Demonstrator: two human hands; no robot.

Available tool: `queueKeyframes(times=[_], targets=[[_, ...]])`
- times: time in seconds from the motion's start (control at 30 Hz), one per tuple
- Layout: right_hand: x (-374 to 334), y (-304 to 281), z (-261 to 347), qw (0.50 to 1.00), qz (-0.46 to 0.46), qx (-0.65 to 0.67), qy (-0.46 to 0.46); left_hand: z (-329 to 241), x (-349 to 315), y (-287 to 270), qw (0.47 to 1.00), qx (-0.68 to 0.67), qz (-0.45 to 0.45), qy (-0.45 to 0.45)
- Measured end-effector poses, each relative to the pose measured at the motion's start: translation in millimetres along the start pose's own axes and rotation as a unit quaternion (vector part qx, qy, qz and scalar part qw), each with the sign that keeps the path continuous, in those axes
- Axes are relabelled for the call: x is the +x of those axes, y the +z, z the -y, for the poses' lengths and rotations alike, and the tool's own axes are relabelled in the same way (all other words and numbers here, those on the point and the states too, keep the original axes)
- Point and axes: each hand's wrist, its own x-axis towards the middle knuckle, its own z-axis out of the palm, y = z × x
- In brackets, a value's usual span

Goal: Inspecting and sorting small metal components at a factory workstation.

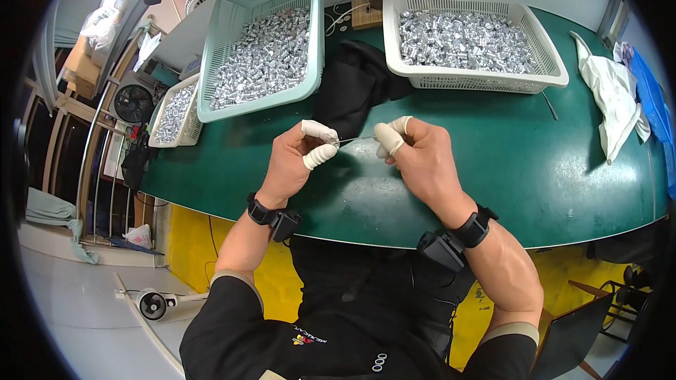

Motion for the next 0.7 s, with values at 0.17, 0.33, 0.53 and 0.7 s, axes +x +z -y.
queueKeyframes(times=[0.17,0.33,0.53,0.7], targets=[[-1.5,-2.3,-0.7,0.974,0.0,-0.076,-0.212,-1.9,2.4,-8.1,0.993,-0.088,0.033,-0.076],[-8.3,-3.9,-4.5,0.985,0.001,-0.129,-0.112,-0.9,0.1,-1.6,0.997,-0.061,0.032,-0.035],[-0.7,1.6,-5.7,0.999,0.011,0.031,-0.014,2.0,1.8,-4.0,0.999,-0.018,0.017,-0.025],[-1.8,-3.1,1.7,0.971,0.03,-0.045,-0.233,-3.5,1.7,-10.4,0.99,-0.091,0.064,-0.092]])
